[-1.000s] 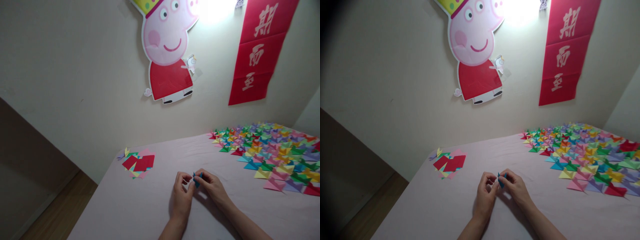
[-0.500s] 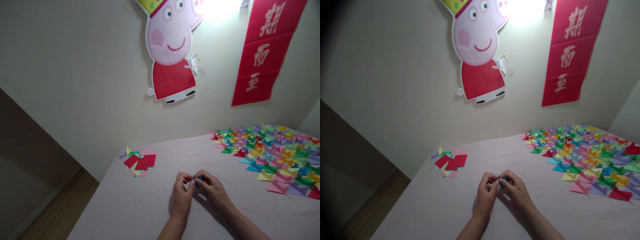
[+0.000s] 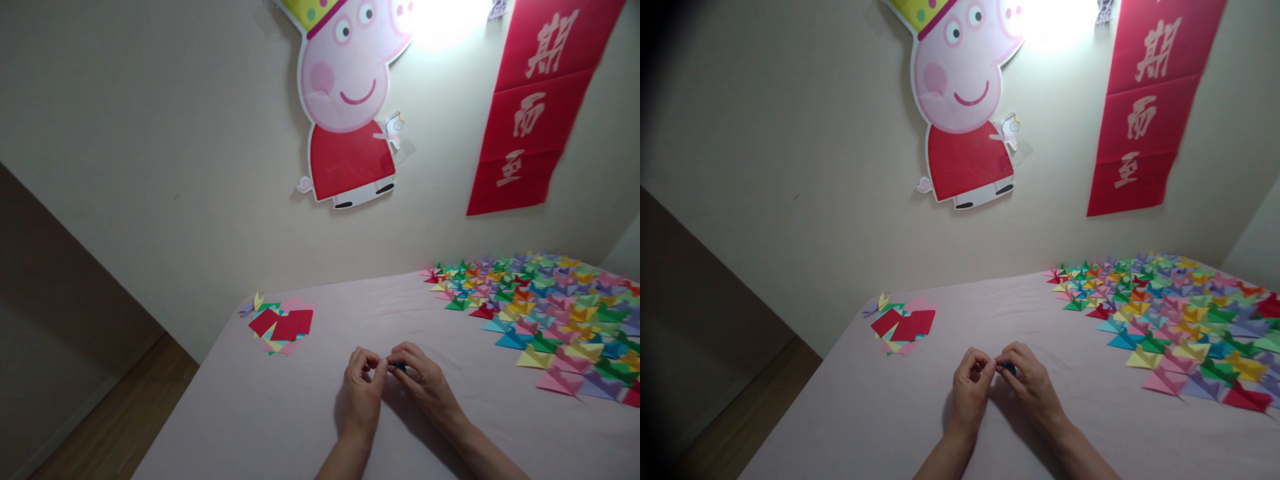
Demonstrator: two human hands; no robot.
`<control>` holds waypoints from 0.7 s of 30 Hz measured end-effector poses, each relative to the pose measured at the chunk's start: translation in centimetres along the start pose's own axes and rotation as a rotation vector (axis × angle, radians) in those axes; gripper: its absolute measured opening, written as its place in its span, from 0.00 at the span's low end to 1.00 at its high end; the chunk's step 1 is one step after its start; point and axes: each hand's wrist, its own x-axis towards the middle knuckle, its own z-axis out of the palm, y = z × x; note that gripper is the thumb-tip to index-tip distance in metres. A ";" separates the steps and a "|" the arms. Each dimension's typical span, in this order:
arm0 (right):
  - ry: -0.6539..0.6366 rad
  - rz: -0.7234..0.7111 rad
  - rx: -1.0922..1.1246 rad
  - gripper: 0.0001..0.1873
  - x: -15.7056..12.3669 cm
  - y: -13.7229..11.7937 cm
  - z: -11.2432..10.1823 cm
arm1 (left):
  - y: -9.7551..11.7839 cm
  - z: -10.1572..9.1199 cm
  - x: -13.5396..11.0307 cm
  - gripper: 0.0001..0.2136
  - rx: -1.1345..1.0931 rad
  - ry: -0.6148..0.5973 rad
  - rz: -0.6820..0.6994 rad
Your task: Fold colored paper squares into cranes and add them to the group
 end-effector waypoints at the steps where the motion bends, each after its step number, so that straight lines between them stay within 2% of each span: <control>1: 0.011 -0.017 -0.015 0.09 0.0 0.0 0.0 | 0.0 0.0 0.0 0.08 -0.005 -0.002 -0.008; 11: 0.084 -0.241 -0.200 0.08 0.3 0.3 -0.1 | 0.4 -0.1 0.2 0.10 -0.101 -0.002 -0.076; 16: 0.088 -0.280 -0.233 0.07 0.3 0.3 0.0 | 0.4 -0.2 0.4 0.12 -0.169 -0.055 -0.127; 21: 0.076 -0.260 -0.233 0.08 0.3 0.3 -0.3 | 0.6 -0.3 0.9 0.15 -0.215 -0.104 -0.176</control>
